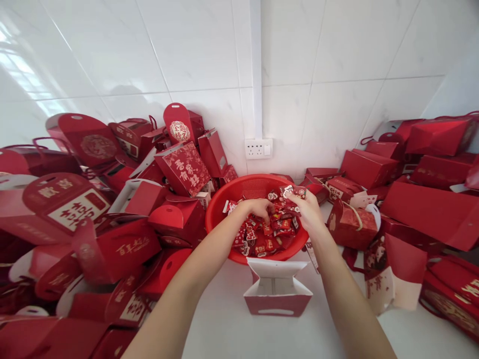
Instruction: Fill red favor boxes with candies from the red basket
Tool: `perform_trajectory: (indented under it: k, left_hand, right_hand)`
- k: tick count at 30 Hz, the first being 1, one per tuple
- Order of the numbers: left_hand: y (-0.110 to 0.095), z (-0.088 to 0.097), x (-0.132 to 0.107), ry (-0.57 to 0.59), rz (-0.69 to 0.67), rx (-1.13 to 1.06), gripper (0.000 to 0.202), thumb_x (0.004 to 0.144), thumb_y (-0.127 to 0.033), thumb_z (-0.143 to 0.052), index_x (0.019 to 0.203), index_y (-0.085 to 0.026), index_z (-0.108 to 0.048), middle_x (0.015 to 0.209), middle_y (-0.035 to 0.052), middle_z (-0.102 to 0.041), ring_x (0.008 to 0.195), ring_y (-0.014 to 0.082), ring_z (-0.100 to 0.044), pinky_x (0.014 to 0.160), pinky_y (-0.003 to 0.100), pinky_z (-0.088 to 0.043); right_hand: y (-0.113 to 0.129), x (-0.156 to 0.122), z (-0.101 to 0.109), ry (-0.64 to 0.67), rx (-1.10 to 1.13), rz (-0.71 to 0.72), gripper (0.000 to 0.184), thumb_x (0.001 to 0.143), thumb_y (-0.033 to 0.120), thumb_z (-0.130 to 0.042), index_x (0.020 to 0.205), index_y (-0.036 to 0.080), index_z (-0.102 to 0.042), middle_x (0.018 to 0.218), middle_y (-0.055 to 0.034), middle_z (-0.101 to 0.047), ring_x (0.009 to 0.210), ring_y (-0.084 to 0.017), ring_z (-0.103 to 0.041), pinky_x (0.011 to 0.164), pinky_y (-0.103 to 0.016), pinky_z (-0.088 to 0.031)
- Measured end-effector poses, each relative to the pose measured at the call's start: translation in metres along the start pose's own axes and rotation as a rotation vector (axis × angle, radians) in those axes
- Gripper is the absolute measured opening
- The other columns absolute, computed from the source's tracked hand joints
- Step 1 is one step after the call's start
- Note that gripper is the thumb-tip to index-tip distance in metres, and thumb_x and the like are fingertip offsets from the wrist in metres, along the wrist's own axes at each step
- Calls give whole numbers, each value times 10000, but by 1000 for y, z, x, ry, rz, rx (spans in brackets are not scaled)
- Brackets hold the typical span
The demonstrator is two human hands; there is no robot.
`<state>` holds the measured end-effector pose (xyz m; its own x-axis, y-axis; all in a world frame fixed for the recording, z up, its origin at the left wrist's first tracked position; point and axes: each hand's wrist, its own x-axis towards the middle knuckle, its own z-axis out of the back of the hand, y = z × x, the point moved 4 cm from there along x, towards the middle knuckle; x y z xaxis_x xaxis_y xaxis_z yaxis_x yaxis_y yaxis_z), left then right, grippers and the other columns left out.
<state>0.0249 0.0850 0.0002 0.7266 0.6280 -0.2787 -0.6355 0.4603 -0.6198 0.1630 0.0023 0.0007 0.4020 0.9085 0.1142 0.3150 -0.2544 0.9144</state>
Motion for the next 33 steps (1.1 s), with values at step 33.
perform_trajectory:
  k: [33]
  left_hand:
    - [-2, -7, -2, 89, -44, 169, 463, 554, -309, -863, 991, -198, -762, 962, 7, -764, 842, 201, -677, 713, 225, -489]
  right_hand:
    - [10, -8, -4, -33, -38, 6, 318, 498, 277, -868, 742, 224, -671, 668, 45, -692, 635, -167, -631, 684, -322, -514]
